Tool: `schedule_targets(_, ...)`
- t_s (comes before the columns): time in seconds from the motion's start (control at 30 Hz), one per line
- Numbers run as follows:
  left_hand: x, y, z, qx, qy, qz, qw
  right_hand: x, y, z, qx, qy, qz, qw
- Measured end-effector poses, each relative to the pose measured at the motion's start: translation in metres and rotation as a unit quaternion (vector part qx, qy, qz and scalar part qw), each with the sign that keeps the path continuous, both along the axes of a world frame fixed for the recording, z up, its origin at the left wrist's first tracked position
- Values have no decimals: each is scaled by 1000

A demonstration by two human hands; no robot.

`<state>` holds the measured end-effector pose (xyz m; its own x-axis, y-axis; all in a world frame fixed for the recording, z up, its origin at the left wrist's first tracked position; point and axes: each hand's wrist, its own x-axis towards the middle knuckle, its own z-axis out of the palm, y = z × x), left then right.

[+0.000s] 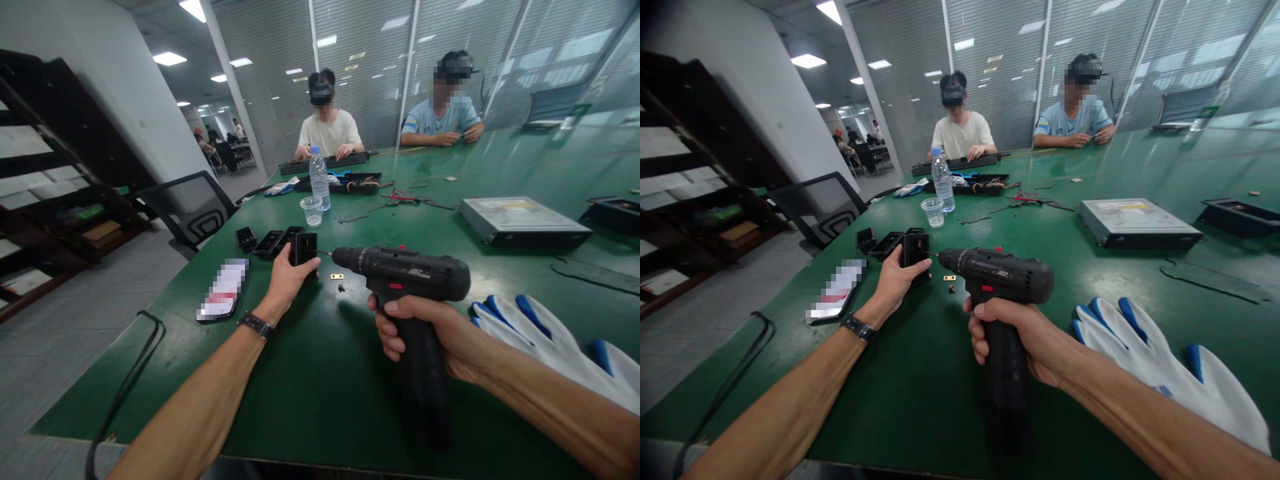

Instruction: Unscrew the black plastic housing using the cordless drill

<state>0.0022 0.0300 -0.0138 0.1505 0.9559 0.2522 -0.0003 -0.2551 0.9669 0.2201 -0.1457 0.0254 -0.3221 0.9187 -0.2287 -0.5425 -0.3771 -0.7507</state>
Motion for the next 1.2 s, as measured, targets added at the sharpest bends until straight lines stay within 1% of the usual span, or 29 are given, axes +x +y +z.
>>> schedule_targets(0.13, -2, -2, 3, -5, 9, 0, 1000, 0, 0, -2, 13, -2, 3, 1000)
schedule_targets(0.3, -3, 0, 0, 0, 16, -9, 1000, 0, -1, -1, 13, -1, -15, 1000)
schedule_targets(0.43, -2, 2, -1, 1, 22, -5, 1000, -1, 1, 2, 6, 2, -17, 1000)
schedule_targets(0.67, -1, 0, 2, 14, 39, -13, 999, 1, 2, 3, -2, -17, -22, 1000)
schedule_targets(0.77, 0, 0, 3, 12, 43, -13, 999, 2, 2, 4, -7, -23, -13, 1000)
schedule_targets(0.87, 0, -1, 3, 10, 47, -8, 999, 2, 2, 6, -9, -36, -9, 999)
schedule_targets(1.03, 2, 0, 1, 27, 46, 3, 999, 0, 2, 11, -4, -62, -21, 998)
schedule_targets(1.2, 3, 0, 1, 25, 42, 7, 999, 0, 2, 10, -2, -66, -21, 998)
